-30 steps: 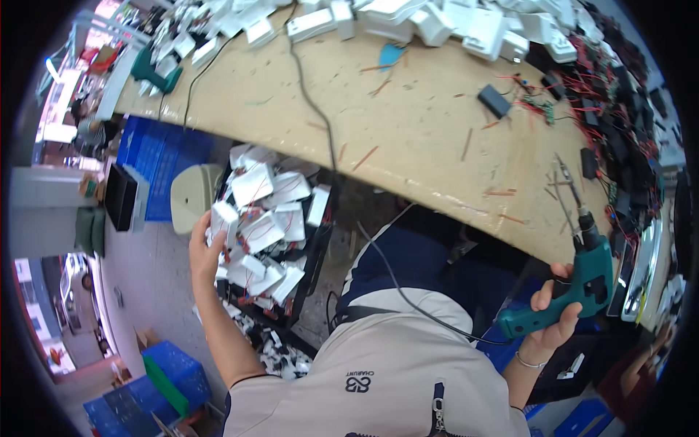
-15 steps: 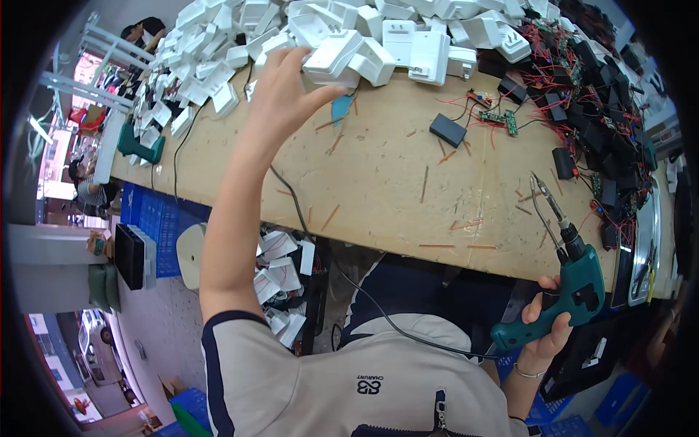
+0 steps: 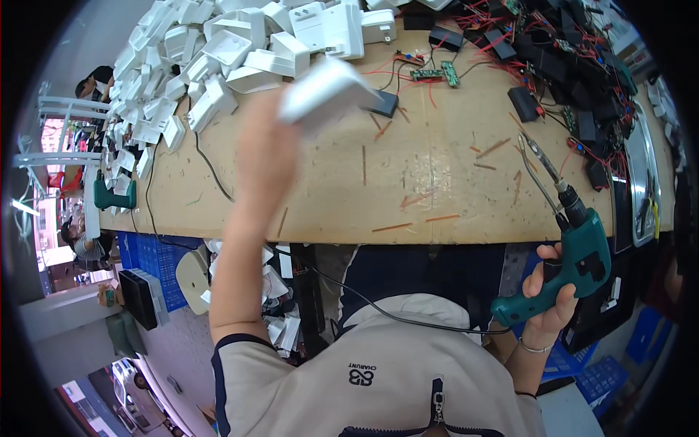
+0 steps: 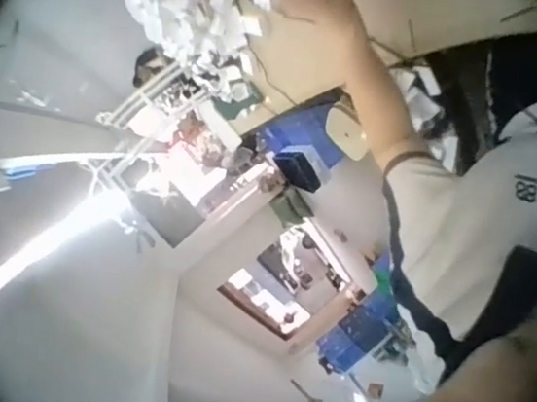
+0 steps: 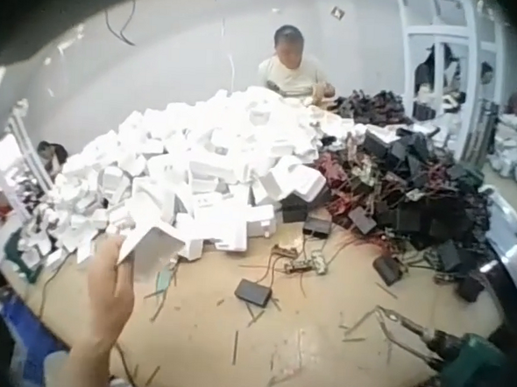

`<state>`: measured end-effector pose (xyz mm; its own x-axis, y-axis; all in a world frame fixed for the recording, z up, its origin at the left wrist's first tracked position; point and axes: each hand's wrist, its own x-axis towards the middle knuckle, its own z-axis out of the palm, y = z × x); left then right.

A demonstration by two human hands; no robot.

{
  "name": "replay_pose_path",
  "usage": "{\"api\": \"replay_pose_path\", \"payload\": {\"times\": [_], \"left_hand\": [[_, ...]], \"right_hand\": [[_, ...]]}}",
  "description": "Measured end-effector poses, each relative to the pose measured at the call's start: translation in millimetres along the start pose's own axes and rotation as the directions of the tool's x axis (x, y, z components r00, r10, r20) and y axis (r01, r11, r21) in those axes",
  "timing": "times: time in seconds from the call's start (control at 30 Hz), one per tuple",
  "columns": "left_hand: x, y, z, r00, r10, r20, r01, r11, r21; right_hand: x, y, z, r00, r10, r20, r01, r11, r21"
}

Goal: Soldering electronic components and wires into white plastic housings at a workbench.

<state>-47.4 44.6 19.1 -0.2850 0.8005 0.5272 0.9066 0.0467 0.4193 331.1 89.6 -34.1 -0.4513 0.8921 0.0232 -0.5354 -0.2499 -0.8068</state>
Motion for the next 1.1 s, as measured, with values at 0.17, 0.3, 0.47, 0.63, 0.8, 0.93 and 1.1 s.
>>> {"api": "replay_pose_path", "payload": {"times": [0.17, 0.3, 0.47, 0.63, 0.8, 0.93, 1.1], "left_hand": [[-25, 71, 66, 0.929, 0.184, 0.32, -0.078, 0.945, -0.316], [-23, 76, 72, 0.896, 0.138, 0.421, 0.021, 0.937, -0.35], [-10, 60, 70, 0.943, 0.263, 0.202, -0.182, 0.92, -0.348], [37, 27, 73, 0.949, 0.315, -0.001, -0.313, 0.944, 0.108], [67, 8, 88, 0.933, 0.324, 0.156, -0.353, 0.908, 0.225], [79, 11, 75, 0.974, 0.206, 0.096, -0.215, 0.971, 0.104], [66, 37, 34, 0.965, -0.077, 0.25, 0.096, 0.993, -0.068]], "right_hand": [[-5, -2, 1, 1.0, -0.011, -0.016, 0.011, 1.0, 0.007], [-11, -3, -1, 0.999, -0.032, -0.02, 0.032, 0.999, 0.006], [-13, -2, -2, 0.998, -0.049, -0.029, 0.05, 0.999, 0.016], [-11, -2, -4, 0.999, -0.045, -0.024, 0.045, 0.999, -0.007], [-10, -1, -2, 0.998, -0.048, -0.036, 0.047, 0.999, -0.01], [-9, -3, -3, 0.997, -0.056, -0.05, 0.056, 0.998, -0.015], [-7, -2, -5, 0.997, -0.062, -0.047, 0.062, 0.998, -0.004]]}}
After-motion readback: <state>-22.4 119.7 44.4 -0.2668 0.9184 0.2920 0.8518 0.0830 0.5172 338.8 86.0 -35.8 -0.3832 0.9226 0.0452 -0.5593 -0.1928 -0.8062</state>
